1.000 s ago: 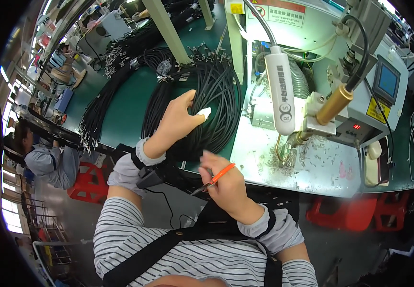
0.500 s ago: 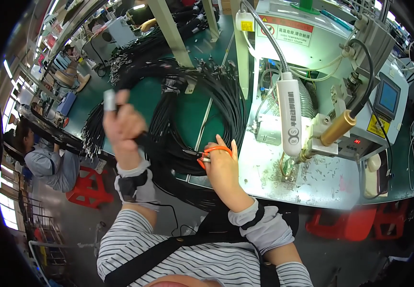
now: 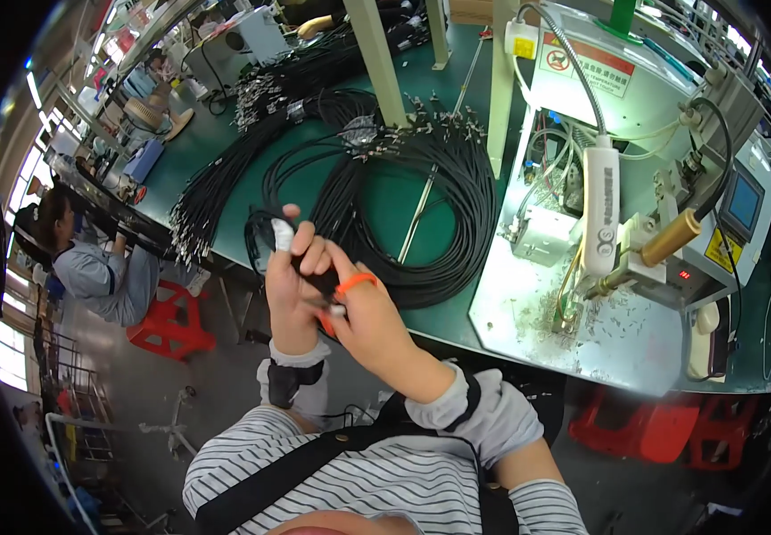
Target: The person picks up a bundle of cables and uses shears to trim the ends of the wires. They then position each wire under a machine to be processed before pulling it out and moving it aside.
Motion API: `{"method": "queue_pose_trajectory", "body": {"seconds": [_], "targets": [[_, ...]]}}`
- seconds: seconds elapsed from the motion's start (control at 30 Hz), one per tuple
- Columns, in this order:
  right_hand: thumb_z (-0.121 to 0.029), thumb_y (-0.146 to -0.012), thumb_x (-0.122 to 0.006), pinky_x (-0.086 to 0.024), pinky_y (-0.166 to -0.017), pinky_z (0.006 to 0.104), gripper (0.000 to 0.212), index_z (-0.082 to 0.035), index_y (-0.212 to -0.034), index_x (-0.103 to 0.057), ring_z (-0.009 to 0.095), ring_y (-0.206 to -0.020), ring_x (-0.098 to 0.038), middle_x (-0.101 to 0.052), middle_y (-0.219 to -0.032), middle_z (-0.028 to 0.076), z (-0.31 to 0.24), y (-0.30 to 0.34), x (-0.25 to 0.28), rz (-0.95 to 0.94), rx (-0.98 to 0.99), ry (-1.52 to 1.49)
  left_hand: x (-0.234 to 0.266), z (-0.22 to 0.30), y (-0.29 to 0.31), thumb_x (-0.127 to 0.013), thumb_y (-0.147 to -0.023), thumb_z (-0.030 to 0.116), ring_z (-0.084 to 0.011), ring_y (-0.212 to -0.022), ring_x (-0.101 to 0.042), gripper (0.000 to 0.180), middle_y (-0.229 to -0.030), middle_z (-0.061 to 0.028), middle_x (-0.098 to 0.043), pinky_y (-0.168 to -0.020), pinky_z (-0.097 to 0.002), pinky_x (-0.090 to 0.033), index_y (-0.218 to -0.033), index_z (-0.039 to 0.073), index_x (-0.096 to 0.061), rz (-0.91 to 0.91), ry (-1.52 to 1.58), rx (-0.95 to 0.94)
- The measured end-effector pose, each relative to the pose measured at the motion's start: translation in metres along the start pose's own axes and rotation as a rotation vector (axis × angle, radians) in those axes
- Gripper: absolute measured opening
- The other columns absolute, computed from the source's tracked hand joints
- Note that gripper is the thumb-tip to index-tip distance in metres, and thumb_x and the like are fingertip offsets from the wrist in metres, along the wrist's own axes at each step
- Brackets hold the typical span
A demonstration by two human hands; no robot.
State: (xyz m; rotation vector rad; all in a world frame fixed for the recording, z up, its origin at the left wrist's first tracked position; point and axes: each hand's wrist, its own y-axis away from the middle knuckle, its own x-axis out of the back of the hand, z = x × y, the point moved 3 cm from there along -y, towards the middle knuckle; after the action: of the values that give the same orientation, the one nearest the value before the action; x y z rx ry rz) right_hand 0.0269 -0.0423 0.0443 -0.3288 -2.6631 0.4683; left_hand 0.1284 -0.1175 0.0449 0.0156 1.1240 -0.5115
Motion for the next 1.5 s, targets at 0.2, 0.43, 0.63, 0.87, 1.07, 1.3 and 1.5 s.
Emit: {"method": "queue_pose_trajectory", "body": {"seconds": [0.2, 0.43, 0.63, 0.87, 1.07, 1.3, 1.5], "targets": [[0.001, -0.067, -0.059, -0.042, -0.072, 0.0368, 0.031, -0.002, -0.098, -0.053, 0.029, -0.076, -0.057, -0.059, -0.085, 0.012, 0.022, 0.013, -0.021, -0.122, 0.162, 0.180, 0.041, 0.058, -0.057, -0.045, -0.086, 0.015, -0.0092, -0.057, -0.045, 0.029, -0.074, 0.0009, -0.051, -0.054, -0.0232, -0.039, -0.109, -0.001, -0.044, 0.321, 0.300, 0.254], [-0.004, -0.066, -0.062, -0.041, -0.079, 0.0350, 0.027, -0.001, -0.092, -0.055, 0.024, -0.079, -0.058, -0.061, -0.082, 0.010, 0.033, 0.019, 0.002, -0.137, 0.115, -0.097, 0.060, 0.038, -0.069, -0.034, -0.086, 0.006, -0.0087, -0.043, -0.035, 0.030, -0.060, -0.0001, -0.039, -0.042, -0.0225, -0.034, -0.112, -0.007, -0.038, 0.096, 0.530, 0.596], [-0.007, -0.067, -0.062, -0.035, -0.092, 0.0395, 0.022, -0.003, -0.089, -0.057, 0.024, -0.088, -0.058, -0.061, -0.087, 0.010, 0.081, 0.006, 0.036, 0.188, 0.150, 0.550, 0.045, 0.130, -0.016, -0.033, -0.086, 0.006, -0.0081, -0.042, -0.032, 0.027, -0.057, -0.0007, -0.034, -0.040, -0.0228, -0.032, -0.110, -0.007, -0.038, 0.018, 0.174, 0.274], [-0.006, -0.068, -0.061, -0.033, -0.094, 0.0410, 0.020, -0.004, -0.088, -0.058, 0.024, -0.096, -0.056, -0.061, -0.087, 0.011, 0.082, 0.009, 0.036, 0.238, 0.105, 0.618, 0.086, 0.244, 0.028, -0.033, -0.087, 0.006, -0.0075, -0.046, -0.034, 0.024, -0.062, -0.0015, -0.039, -0.041, -0.0191, -0.031, -0.105, -0.005, -0.045, 0.564, -0.055, -0.584], [-0.006, -0.070, -0.061, -0.041, -0.075, 0.0347, 0.026, -0.003, -0.096, -0.056, 0.027, -0.078, -0.055, -0.059, -0.081, 0.013, 0.019, 0.029, 0.022, 0.207, 0.225, 0.056, 0.043, 0.085, 0.056, -0.048, -0.084, 0.012, -0.0054, -0.048, -0.034, 0.032, -0.065, 0.0022, -0.041, -0.046, -0.0191, -0.035, -0.114, 0.005, -0.042, 0.261, -0.180, -0.055], [-0.019, -0.073, -0.065, -0.044, -0.067, 0.0353, 0.029, 0.003, -0.085, -0.050, 0.033, -0.069, -0.056, -0.054, -0.072, 0.020, 0.020, 0.092, -0.010, -0.531, -0.014, -0.011, -0.021, 0.007, 0.050, -0.051, -0.082, 0.011, -0.0109, -0.058, -0.047, 0.031, -0.070, -0.0022, -0.048, -0.056, -0.0255, -0.042, -0.110, 0.002, -0.042, 0.107, -0.341, 0.230], [-0.016, -0.074, -0.064, -0.046, -0.061, 0.0328, 0.033, 0.003, -0.097, -0.051, 0.032, -0.066, -0.057, -0.057, -0.075, 0.020, 0.034, 0.114, -0.002, -0.289, 0.129, -0.320, -0.027, -0.015, 0.050, -0.052, -0.083, 0.011, -0.0132, -0.056, -0.050, 0.022, -0.071, -0.0047, -0.050, -0.057, -0.0285, -0.046, -0.102, 0.001, -0.044, 0.002, -0.360, 0.263]]}}
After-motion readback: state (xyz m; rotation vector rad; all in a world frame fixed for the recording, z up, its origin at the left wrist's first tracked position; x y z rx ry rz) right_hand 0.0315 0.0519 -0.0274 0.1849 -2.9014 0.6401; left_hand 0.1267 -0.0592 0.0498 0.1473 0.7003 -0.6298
